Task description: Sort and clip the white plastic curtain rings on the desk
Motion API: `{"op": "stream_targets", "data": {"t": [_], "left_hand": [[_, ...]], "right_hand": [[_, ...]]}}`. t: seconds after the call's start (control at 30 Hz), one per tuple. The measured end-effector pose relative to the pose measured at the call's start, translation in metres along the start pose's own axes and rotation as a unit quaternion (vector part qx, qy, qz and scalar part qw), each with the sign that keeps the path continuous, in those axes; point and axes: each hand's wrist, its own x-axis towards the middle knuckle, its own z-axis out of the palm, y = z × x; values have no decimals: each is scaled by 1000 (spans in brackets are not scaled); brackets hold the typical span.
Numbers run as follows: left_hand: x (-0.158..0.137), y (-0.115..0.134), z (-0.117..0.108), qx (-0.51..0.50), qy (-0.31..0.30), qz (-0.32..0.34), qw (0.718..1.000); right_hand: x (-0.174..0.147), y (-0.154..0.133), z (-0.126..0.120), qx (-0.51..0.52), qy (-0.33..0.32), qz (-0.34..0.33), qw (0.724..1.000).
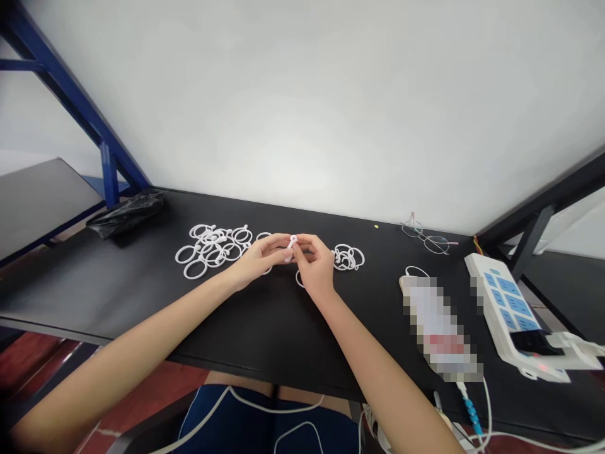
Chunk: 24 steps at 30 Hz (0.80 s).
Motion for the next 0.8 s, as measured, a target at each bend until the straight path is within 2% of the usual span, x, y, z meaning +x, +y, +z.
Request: {"op": "stream_targets", "data": {"t": [0.33, 0.47, 0.6, 0.8], "left_hand": [[-1, 3, -4, -19, 2, -7, 1000], [0, 2, -4, -14, 15, -15, 1000], [0, 0, -4, -9, 38, -15, 999], [-1, -2, -3, -28, 48, -29, 998]], "right_hand": [[-1, -9, 1, -2, 7, -18, 1000], [3, -4, 1, 38, 19, 27, 999], [8, 0, -1, 61, -7, 72, 996], [9, -2, -2, 70, -23, 83, 994]]}}
